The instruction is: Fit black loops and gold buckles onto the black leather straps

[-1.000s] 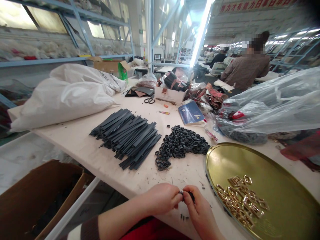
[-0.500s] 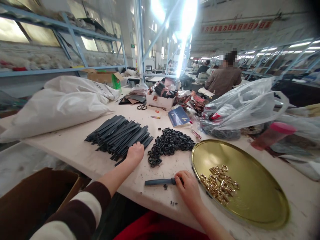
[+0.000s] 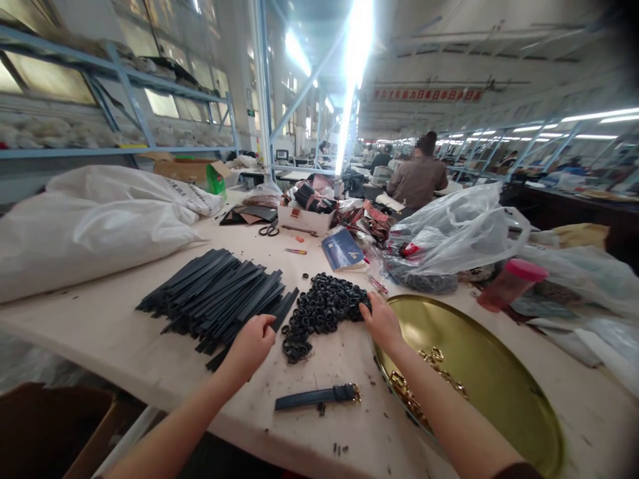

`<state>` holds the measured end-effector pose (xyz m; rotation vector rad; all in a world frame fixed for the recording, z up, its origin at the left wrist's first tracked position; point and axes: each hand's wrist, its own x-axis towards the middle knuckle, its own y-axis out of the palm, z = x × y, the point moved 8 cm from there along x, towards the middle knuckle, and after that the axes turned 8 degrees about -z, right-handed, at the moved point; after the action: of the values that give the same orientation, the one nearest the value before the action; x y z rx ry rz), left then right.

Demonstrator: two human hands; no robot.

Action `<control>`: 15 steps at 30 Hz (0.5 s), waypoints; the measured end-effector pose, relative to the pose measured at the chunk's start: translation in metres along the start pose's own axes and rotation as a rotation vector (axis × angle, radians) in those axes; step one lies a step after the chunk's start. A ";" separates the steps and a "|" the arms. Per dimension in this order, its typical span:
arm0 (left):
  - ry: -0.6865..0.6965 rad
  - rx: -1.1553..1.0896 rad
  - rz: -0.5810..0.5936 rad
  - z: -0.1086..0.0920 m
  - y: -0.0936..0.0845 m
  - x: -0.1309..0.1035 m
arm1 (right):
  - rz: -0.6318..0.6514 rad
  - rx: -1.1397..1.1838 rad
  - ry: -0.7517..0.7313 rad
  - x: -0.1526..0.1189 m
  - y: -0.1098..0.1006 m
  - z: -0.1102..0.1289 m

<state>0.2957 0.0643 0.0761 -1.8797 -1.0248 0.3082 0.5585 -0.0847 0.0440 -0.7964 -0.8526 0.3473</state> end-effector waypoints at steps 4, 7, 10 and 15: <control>-0.395 -0.650 0.255 -0.005 0.030 -0.036 | 0.081 -0.004 -0.029 0.023 0.027 -0.008; -0.661 -1.026 0.311 -0.013 0.047 -0.055 | 0.126 -0.008 -0.050 0.017 0.040 -0.004; -0.787 -1.104 0.347 -0.014 0.057 -0.064 | 0.132 -0.016 -0.068 0.000 0.041 0.005; -0.804 -1.154 0.365 -0.016 0.065 -0.074 | 0.127 0.005 -0.090 -0.030 0.031 0.026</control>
<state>0.2934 -0.0152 0.0166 -3.1251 -1.5676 0.8641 0.5211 -0.0687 0.0154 -0.8367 -0.8872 0.5004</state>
